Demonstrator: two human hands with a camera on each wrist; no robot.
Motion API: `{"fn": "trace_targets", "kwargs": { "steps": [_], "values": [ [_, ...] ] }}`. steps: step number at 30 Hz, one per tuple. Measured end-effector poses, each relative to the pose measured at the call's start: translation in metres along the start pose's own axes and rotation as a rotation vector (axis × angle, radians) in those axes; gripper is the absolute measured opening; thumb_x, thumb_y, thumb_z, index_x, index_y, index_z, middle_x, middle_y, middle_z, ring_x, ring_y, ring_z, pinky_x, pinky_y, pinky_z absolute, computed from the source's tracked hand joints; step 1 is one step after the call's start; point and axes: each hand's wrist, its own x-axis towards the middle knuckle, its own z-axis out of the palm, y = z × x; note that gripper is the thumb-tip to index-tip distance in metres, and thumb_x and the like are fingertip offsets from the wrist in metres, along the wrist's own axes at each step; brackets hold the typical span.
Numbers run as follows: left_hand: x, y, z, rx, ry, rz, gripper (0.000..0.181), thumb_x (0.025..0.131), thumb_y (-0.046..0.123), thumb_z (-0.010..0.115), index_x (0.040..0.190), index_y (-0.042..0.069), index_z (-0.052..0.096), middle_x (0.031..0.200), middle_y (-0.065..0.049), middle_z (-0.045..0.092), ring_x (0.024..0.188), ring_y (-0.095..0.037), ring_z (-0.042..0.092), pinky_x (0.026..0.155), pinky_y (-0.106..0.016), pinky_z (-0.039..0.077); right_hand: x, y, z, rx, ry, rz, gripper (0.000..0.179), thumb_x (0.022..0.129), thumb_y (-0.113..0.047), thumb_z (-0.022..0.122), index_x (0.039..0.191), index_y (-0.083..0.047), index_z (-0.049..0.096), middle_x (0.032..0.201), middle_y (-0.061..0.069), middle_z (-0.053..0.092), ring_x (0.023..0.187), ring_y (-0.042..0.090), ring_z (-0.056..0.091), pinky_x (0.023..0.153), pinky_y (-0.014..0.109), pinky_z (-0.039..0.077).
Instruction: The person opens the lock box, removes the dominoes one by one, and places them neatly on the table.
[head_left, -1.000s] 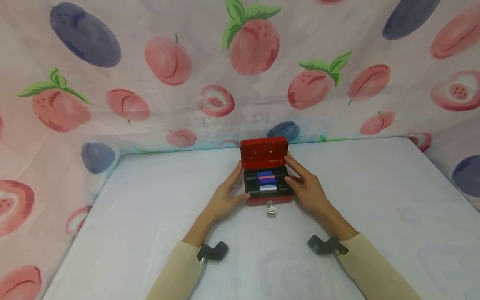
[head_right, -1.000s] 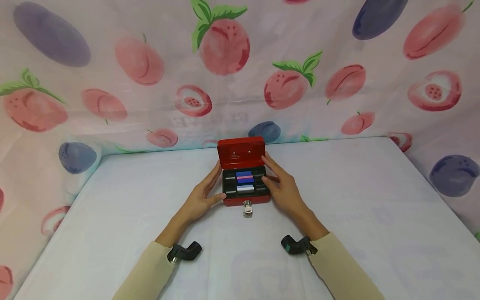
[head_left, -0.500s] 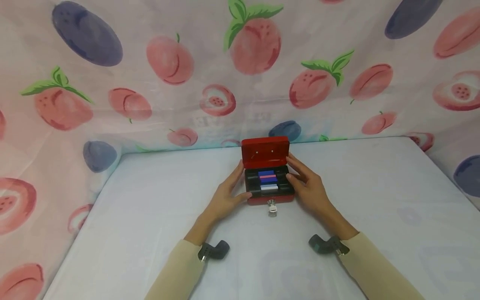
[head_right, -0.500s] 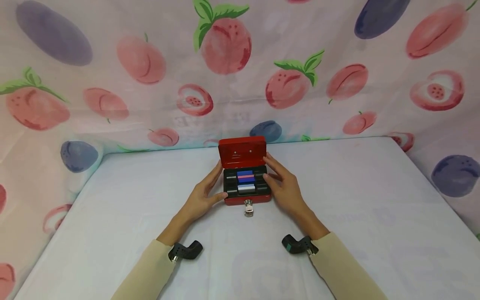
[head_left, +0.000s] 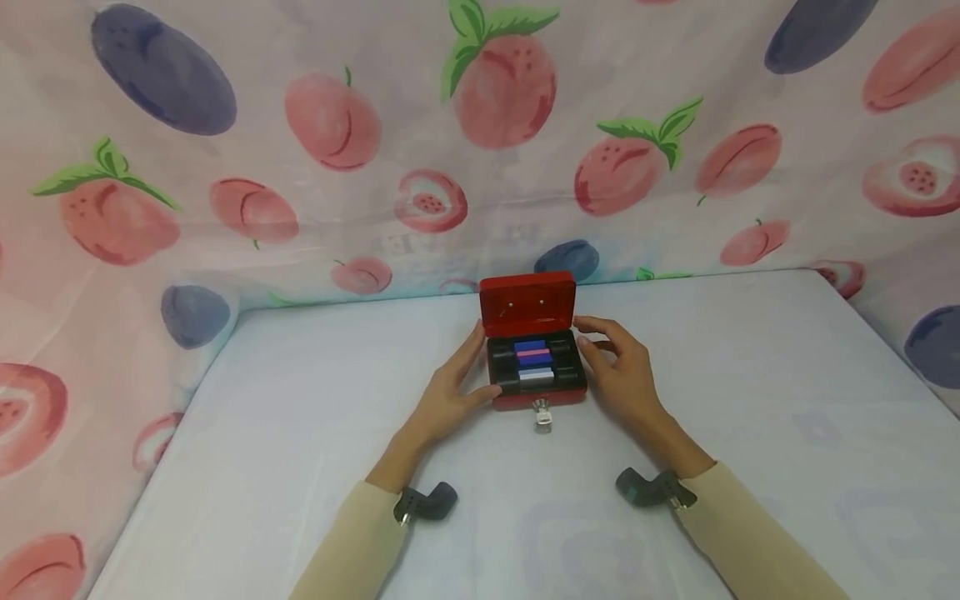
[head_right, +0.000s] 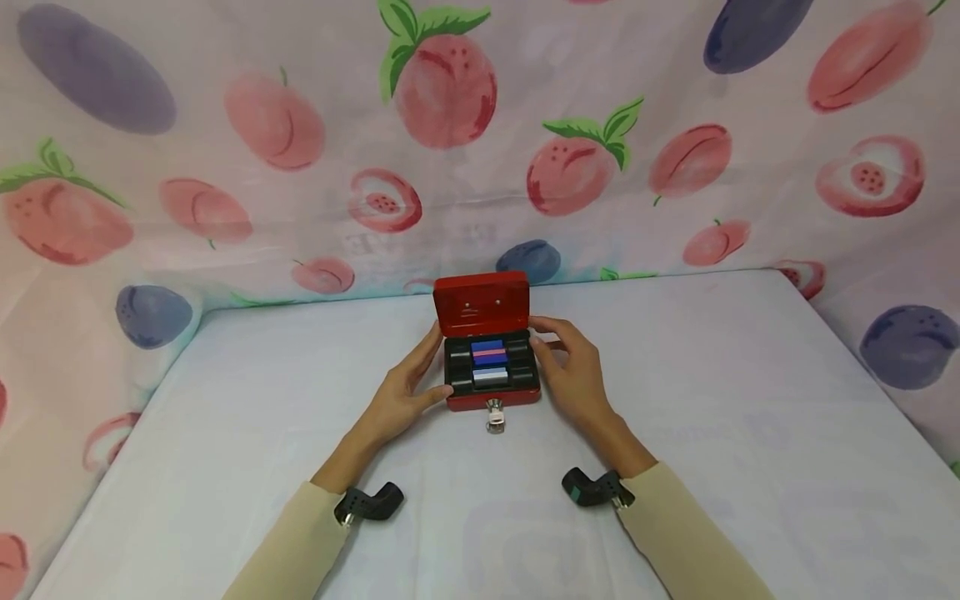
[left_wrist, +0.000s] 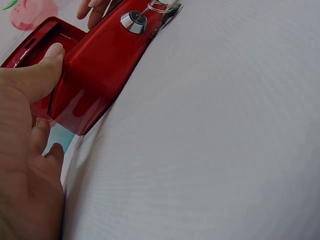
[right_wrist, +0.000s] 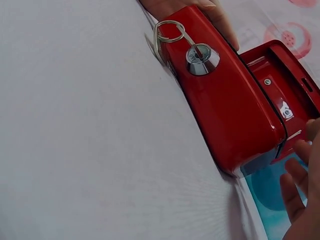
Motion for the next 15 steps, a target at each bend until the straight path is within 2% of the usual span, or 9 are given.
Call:
{"fn": "trace_targets", "kwargs": {
  "steps": [5, 10, 15],
  "values": [
    [-0.001, -0.001, -0.003, 0.024, 0.004, 0.021, 0.086, 0.088, 0.027, 0.070, 0.153, 0.035, 0.014, 0.155, 0.020, 0.014, 0.142, -0.004, 0.014, 0.113, -0.041, 0.022, 0.004, 0.008, 0.003, -0.002, -0.061, -0.062, 0.034, 0.093, -0.006, 0.061, 0.127, -0.009, 0.060, 0.123, 0.006, 0.061, 0.114, 0.023, 0.053, 0.089, 0.040, 0.048],
    [0.000, -0.003, -0.004, 0.020, 0.018, 0.071, 0.086, 0.087, 0.024, 0.071, 0.154, 0.028, 0.018, 0.156, 0.016, 0.016, 0.142, -0.008, 0.016, 0.113, -0.041, 0.021, 0.009, 0.006, 0.004, -0.037, -0.143, -0.061, 0.031, 0.094, -0.015, 0.062, 0.125, -0.014, 0.062, 0.123, 0.004, 0.058, 0.114, 0.020, 0.049, 0.088, 0.041, 0.046],
    [0.000, -0.003, -0.002, -0.002, -0.005, 0.061, 0.085, 0.088, 0.025, 0.070, 0.154, 0.029, 0.016, 0.156, 0.017, 0.015, 0.142, -0.006, 0.015, 0.113, -0.040, 0.020, 0.018, 0.001, 0.005, -0.091, -0.218, -0.083, 0.027, 0.093, -0.018, 0.064, 0.120, -0.014, 0.066, 0.115, 0.005, 0.060, 0.109, 0.020, 0.045, 0.080, 0.043, 0.046]
  ]
}}
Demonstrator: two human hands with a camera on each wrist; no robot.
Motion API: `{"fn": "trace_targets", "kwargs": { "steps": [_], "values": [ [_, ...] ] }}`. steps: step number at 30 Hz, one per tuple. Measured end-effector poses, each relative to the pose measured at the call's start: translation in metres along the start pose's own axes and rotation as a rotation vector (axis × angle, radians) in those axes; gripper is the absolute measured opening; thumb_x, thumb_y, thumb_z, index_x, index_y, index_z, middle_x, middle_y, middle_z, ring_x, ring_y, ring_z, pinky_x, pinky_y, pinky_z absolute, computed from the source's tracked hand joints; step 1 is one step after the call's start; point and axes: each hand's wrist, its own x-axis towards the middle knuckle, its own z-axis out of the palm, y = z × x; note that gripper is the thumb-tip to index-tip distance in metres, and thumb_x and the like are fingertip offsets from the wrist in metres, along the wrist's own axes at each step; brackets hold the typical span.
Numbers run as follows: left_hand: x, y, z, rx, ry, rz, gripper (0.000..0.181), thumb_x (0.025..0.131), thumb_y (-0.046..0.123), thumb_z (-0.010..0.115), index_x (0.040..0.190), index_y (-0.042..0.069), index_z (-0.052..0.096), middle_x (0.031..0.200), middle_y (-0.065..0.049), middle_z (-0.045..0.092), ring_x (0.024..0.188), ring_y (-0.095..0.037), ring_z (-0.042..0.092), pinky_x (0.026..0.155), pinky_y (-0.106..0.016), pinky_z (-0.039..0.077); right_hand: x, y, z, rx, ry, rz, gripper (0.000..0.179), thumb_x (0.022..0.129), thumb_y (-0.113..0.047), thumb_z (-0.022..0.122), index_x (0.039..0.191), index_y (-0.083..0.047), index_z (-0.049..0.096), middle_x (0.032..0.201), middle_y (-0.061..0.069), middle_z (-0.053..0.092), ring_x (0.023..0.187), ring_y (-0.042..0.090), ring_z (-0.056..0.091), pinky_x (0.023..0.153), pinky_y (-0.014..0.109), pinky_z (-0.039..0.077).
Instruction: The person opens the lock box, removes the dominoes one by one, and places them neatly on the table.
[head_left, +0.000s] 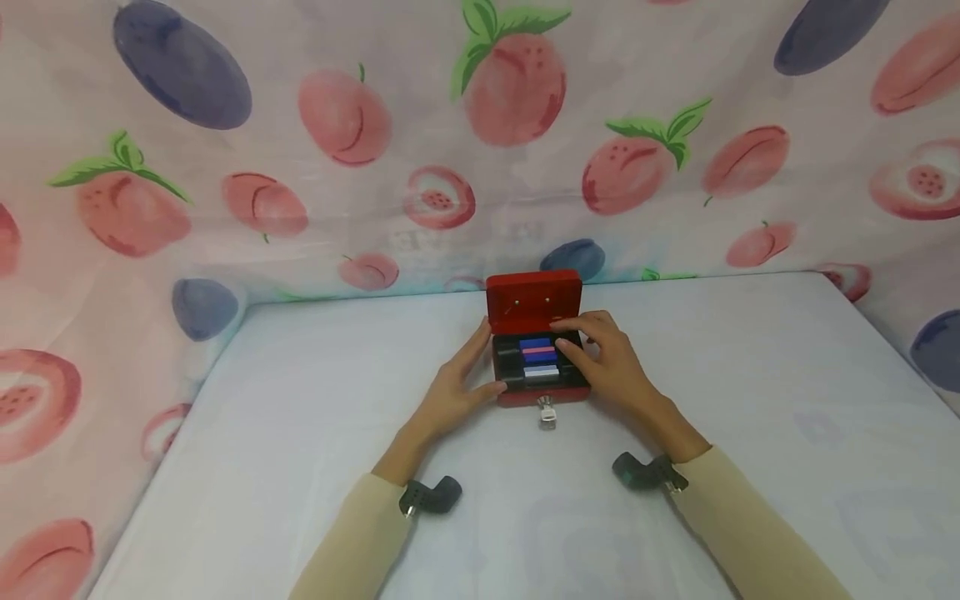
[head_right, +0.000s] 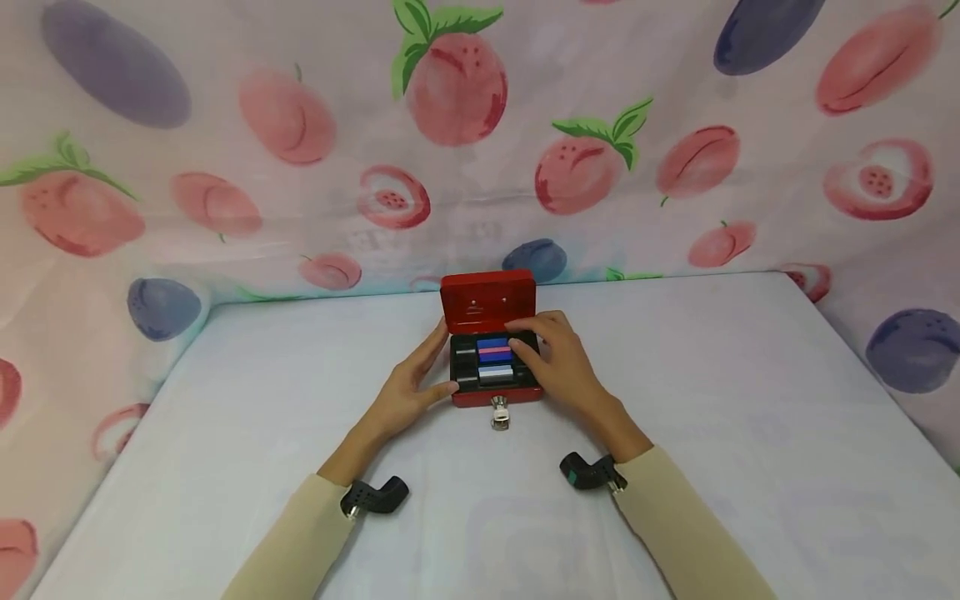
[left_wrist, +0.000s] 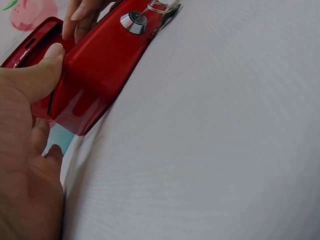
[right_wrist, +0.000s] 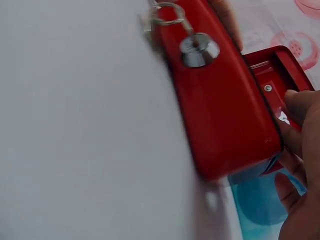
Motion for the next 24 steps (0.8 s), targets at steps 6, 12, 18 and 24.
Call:
{"fn": "trace_targets", "kwargs": {
  "steps": [6, 12, 18, 24],
  "values": [
    [0.001, 0.000, 0.002, 0.012, 0.011, -0.031, 0.085, 0.087, 0.025, 0.070, 0.153, 0.032, 0.017, 0.156, 0.018, 0.015, 0.142, -0.007, 0.016, 0.113, -0.042, 0.022, 0.014, 0.000, 0.003, 0.006, -0.021, -0.025, 0.024, 0.093, -0.020, 0.064, 0.115, -0.011, 0.068, 0.106, 0.005, 0.060, 0.099, 0.022, 0.047, 0.071, 0.042, 0.043],
    [0.000, 0.000, 0.003, 0.010, 0.000, -0.035, 0.085, 0.088, 0.026, 0.070, 0.153, 0.033, 0.016, 0.156, 0.018, 0.015, 0.142, -0.007, 0.016, 0.113, -0.042, 0.022, 0.015, -0.001, 0.010, 0.003, -0.034, -0.017, 0.023, 0.091, -0.018, 0.066, 0.113, -0.011, 0.069, 0.102, 0.007, 0.058, 0.094, 0.022, 0.048, 0.075, 0.041, 0.044],
    [0.001, 0.002, 0.001, 0.022, 0.007, -0.040, 0.086, 0.088, 0.025, 0.070, 0.153, 0.034, 0.016, 0.155, 0.019, 0.015, 0.142, -0.006, 0.016, 0.113, -0.042, 0.022, 0.016, -0.001, 0.016, -0.030, -0.033, -0.050, 0.023, 0.091, -0.016, 0.065, 0.113, -0.012, 0.069, 0.102, 0.008, 0.054, 0.095, 0.015, 0.043, 0.081, 0.044, 0.044],
    [-0.001, 0.002, 0.002, 0.007, -0.003, -0.066, 0.087, 0.088, 0.025, 0.070, 0.153, 0.037, 0.014, 0.154, 0.022, 0.014, 0.141, -0.004, 0.016, 0.113, -0.041, 0.022, 0.015, 0.002, 0.018, -0.054, -0.046, -0.079, 0.021, 0.092, -0.018, 0.064, 0.112, -0.013, 0.070, 0.100, 0.006, 0.059, 0.097, 0.021, 0.043, 0.080, 0.042, 0.043]
  ]
}}
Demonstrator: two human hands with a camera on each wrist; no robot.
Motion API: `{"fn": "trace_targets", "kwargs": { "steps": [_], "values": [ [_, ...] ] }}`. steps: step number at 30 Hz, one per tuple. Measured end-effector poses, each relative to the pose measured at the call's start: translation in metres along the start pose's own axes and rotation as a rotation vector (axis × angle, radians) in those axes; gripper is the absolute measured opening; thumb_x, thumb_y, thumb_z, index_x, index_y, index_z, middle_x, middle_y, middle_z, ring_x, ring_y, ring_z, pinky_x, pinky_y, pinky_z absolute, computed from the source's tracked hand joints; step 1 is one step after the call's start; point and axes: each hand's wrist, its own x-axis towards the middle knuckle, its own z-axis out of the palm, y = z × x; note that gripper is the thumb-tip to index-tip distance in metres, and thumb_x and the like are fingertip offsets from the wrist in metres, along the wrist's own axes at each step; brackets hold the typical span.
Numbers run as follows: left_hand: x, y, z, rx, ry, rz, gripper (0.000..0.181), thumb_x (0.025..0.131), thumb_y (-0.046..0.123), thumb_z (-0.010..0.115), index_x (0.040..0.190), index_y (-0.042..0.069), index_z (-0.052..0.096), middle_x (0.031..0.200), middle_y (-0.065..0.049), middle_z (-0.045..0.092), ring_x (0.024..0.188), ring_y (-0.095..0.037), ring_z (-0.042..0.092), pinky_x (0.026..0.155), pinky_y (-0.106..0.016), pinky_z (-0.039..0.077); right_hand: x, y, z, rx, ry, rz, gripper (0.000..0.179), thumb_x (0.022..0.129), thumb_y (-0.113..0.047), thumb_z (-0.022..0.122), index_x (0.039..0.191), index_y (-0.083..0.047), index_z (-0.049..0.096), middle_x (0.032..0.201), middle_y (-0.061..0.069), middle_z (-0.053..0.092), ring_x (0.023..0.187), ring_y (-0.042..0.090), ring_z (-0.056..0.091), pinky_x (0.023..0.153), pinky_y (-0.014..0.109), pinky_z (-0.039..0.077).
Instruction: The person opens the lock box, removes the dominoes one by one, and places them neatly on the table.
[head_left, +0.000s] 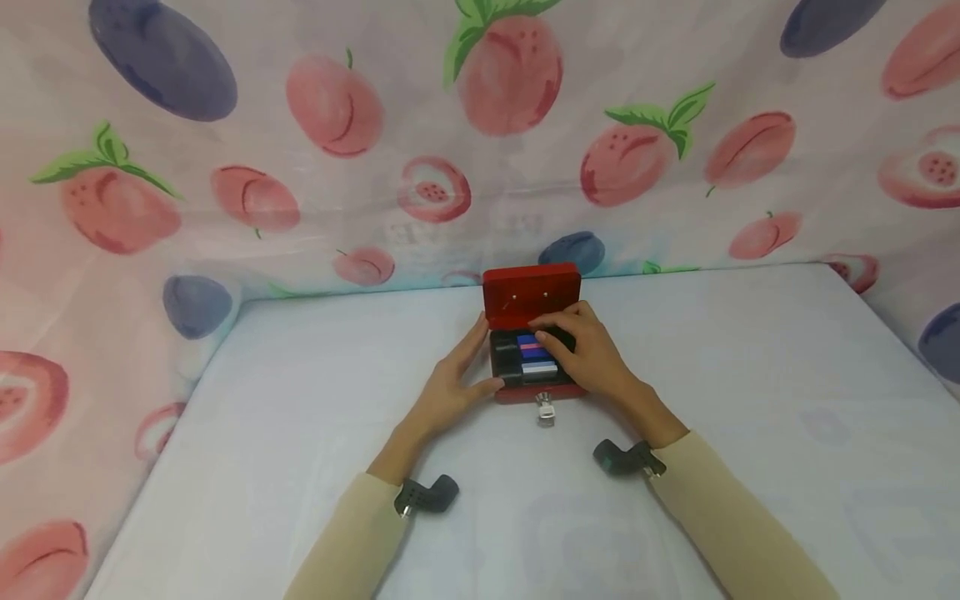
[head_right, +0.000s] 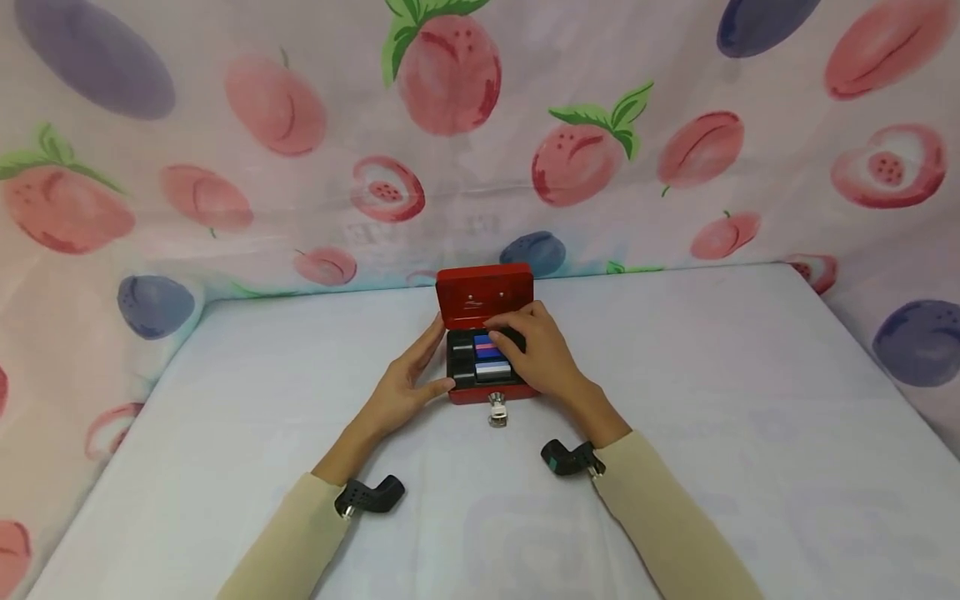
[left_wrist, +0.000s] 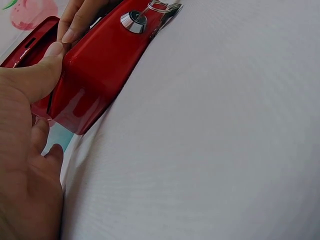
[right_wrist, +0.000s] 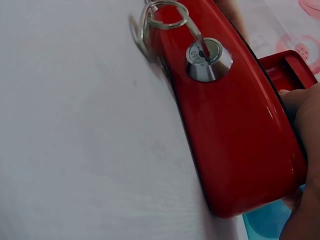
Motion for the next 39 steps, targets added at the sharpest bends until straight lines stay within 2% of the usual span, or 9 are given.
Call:
{"fn": "trace_targets", "kwargs": {
  "steps": [6, 12, 20, 26, 34, 39],
  "values": [
    [-0.0012, -0.0007, 0.0026, -0.002, 0.006, 0.009, 0.086, 0.087, 0.027, 0.070, 0.152, 0.038, 0.015, 0.154, 0.023, 0.014, 0.141, -0.003, 0.015, 0.112, -0.045, 0.023, -0.0006, 0.0030, 0.0008, -0.053, 0.005, -0.056, 0.019, 0.091, -0.018, 0.064, 0.108, -0.013, 0.072, 0.099, 0.002, 0.069, 0.096, 0.020, 0.043, 0.079, 0.039, 0.043],
    [0.0029, -0.0014, 0.0015, 0.000, 0.000, 0.029, 0.086, 0.088, 0.025, 0.070, 0.153, 0.038, 0.015, 0.155, 0.023, 0.013, 0.141, -0.003, 0.014, 0.112, -0.043, 0.022, 0.0010, 0.0031, -0.0004, -0.056, 0.012, -0.057, 0.018, 0.092, -0.017, 0.064, 0.108, -0.013, 0.072, 0.103, 0.002, 0.070, 0.097, 0.020, 0.043, 0.080, 0.039, 0.042],
    [0.0026, -0.0018, 0.0007, -0.004, 0.004, 0.028, 0.086, 0.087, 0.022, 0.071, 0.153, 0.036, 0.017, 0.155, 0.022, 0.014, 0.141, -0.004, 0.015, 0.112, -0.043, 0.023, 0.0015, 0.0029, 0.0013, -0.088, 0.029, -0.059, 0.018, 0.092, -0.019, 0.064, 0.105, -0.012, 0.074, 0.097, 0.004, 0.069, 0.096, 0.021, 0.044, 0.080, 0.040, 0.042],
    [0.0013, -0.0016, 0.0011, -0.011, 0.001, 0.013, 0.085, 0.087, 0.024, 0.070, 0.153, 0.037, 0.016, 0.154, 0.023, 0.014, 0.141, -0.004, 0.015, 0.112, -0.043, 0.023, 0.0011, 0.0005, 0.0016, -0.077, 0.026, -0.055, 0.018, 0.092, -0.017, 0.063, 0.105, -0.010, 0.074, 0.097, 0.005, 0.070, 0.094, 0.022, 0.045, 0.079, 0.041, 0.042],
    [0.0009, 0.0003, 0.0010, 0.001, 0.008, 0.028, 0.085, 0.087, 0.024, 0.070, 0.153, 0.034, 0.017, 0.155, 0.020, 0.015, 0.142, -0.006, 0.017, 0.112, -0.045, 0.023, 0.0009, -0.0008, 0.0011, -0.060, 0.012, -0.032, 0.018, 0.094, -0.017, 0.061, 0.107, -0.011, 0.073, 0.096, 0.003, 0.069, 0.094, 0.021, 0.044, 0.078, 0.039, 0.042],
    [0.0009, 0.0012, 0.0010, 0.002, 0.010, 0.025, 0.085, 0.087, 0.023, 0.070, 0.153, 0.033, 0.017, 0.155, 0.019, 0.016, 0.142, -0.007, 0.017, 0.112, -0.045, 0.023, 0.0009, -0.0009, 0.0009, -0.058, 0.025, -0.048, 0.018, 0.094, -0.016, 0.060, 0.107, -0.011, 0.073, 0.101, 0.004, 0.070, 0.097, 0.022, 0.044, 0.081, 0.041, 0.041]
  ]
}}
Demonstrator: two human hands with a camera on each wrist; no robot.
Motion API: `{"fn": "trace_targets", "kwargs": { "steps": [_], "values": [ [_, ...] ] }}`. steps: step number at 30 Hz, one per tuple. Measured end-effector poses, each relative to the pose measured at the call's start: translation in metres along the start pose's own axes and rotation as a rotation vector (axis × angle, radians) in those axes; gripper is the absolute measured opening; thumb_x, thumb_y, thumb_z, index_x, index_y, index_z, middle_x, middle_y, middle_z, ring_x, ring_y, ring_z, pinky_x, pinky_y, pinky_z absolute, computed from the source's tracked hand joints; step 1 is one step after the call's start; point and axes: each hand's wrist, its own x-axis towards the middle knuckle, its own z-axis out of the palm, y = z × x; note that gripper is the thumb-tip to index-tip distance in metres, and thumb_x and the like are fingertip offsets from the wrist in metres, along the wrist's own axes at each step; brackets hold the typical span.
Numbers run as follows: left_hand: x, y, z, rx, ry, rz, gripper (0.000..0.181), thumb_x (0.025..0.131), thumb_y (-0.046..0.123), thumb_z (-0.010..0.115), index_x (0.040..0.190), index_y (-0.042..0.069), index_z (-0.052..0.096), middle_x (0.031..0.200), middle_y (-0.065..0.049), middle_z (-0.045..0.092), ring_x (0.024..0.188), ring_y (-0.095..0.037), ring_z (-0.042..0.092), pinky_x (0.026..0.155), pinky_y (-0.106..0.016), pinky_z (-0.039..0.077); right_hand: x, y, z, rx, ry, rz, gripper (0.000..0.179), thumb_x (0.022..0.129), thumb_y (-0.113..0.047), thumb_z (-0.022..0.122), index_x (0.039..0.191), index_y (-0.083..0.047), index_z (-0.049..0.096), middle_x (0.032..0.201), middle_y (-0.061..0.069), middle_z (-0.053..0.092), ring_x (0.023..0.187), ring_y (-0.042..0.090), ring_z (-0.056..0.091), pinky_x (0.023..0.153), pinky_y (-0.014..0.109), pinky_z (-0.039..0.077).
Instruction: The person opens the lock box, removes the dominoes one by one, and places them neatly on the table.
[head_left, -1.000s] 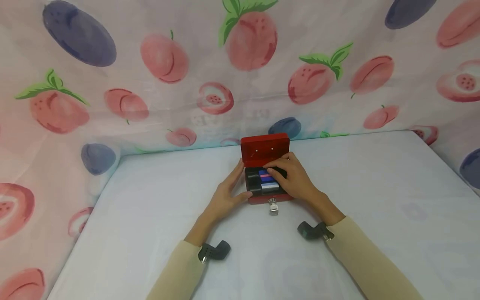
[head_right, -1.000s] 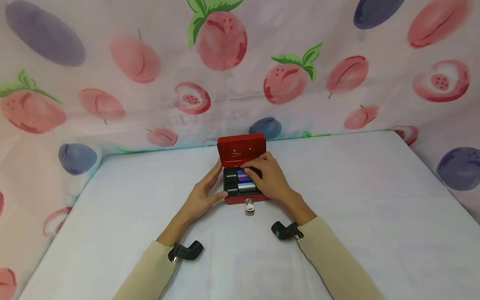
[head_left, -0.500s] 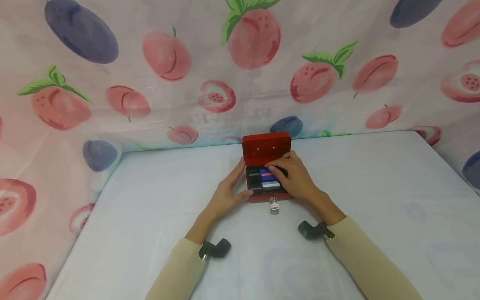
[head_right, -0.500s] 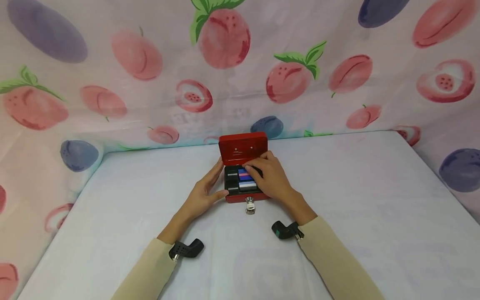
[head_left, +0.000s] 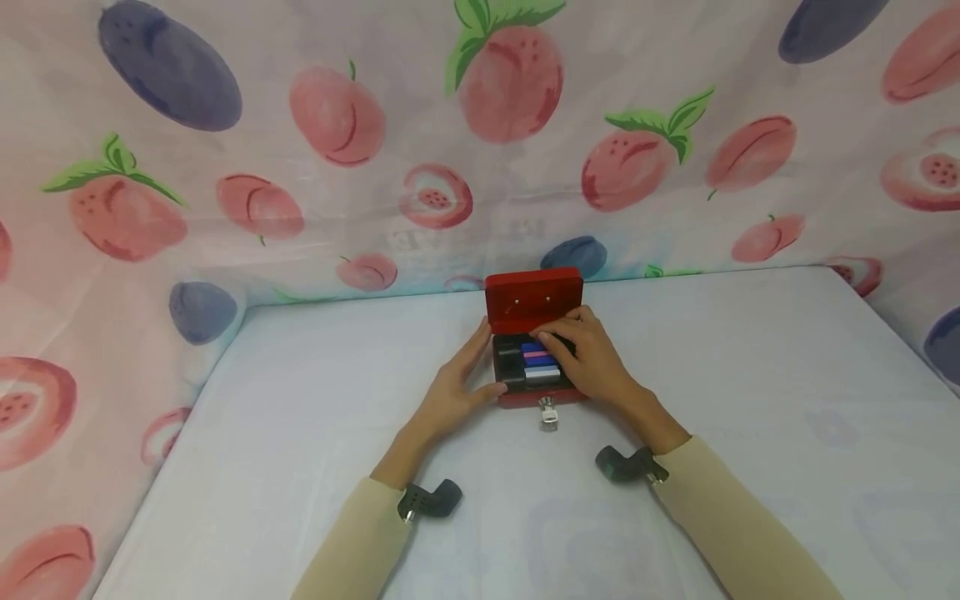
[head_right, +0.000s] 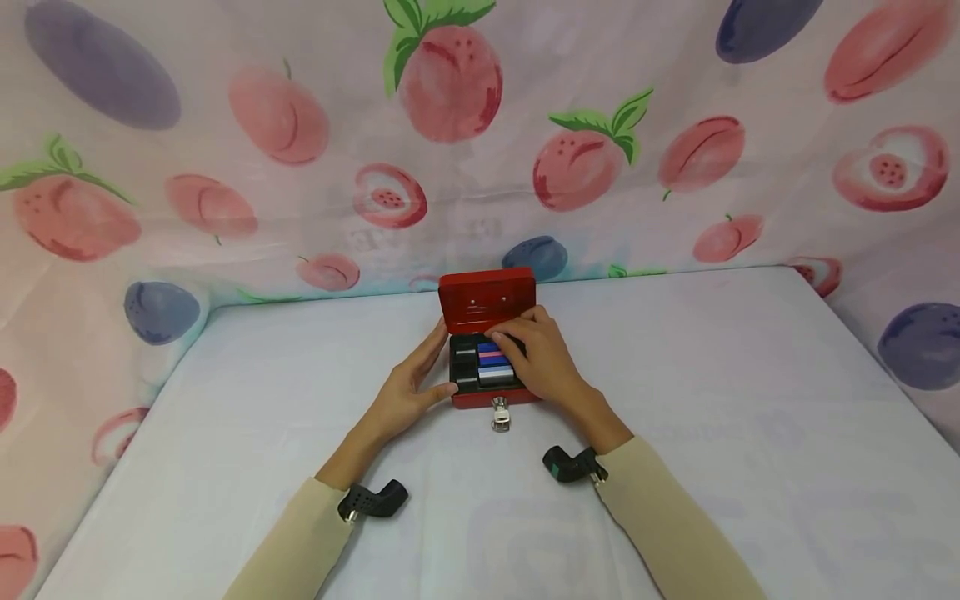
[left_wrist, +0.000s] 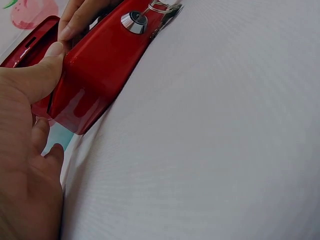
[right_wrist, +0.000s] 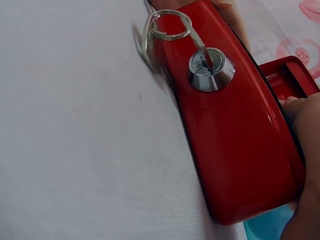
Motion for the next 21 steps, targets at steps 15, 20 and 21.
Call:
{"fn": "trace_targets", "kwargs": {
  "steps": [15, 20, 21],
  "values": [
    [-0.0004, -0.0013, -0.0006, 0.003, -0.001, -0.002, 0.085, 0.087, 0.023, 0.070, 0.153, 0.033, 0.018, 0.155, 0.020, 0.015, 0.142, -0.006, 0.016, 0.112, -0.045, 0.022, -0.0022, -0.0002, 0.0004, 0.004, 0.031, -0.008, 0.017, 0.093, -0.015, 0.062, 0.105, -0.011, 0.074, 0.099, 0.004, 0.071, 0.102, 0.022, 0.044, 0.087, 0.045, 0.039],
    [-0.0004, -0.0023, 0.0009, -0.011, 0.000, -0.001, 0.086, 0.087, 0.024, 0.071, 0.153, 0.035, 0.018, 0.155, 0.021, 0.015, 0.141, -0.005, 0.016, 0.112, -0.045, 0.022, -0.0023, -0.0008, -0.0022, 0.011, 0.042, -0.015, 0.016, 0.092, -0.015, 0.064, 0.104, -0.011, 0.074, 0.097, 0.003, 0.071, 0.100, 0.021, 0.044, 0.084, 0.043, 0.040],
    [-0.0003, -0.0022, 0.0010, -0.013, 0.000, -0.002, 0.086, 0.087, 0.024, 0.071, 0.153, 0.035, 0.018, 0.155, 0.022, 0.015, 0.141, -0.004, 0.016, 0.112, -0.045, 0.022, -0.0020, -0.0006, -0.0034, 0.009, 0.047, -0.020, 0.016, 0.091, -0.014, 0.065, 0.104, -0.011, 0.074, 0.097, 0.003, 0.071, 0.099, 0.021, 0.045, 0.083, 0.042, 0.041]
  ]
}}
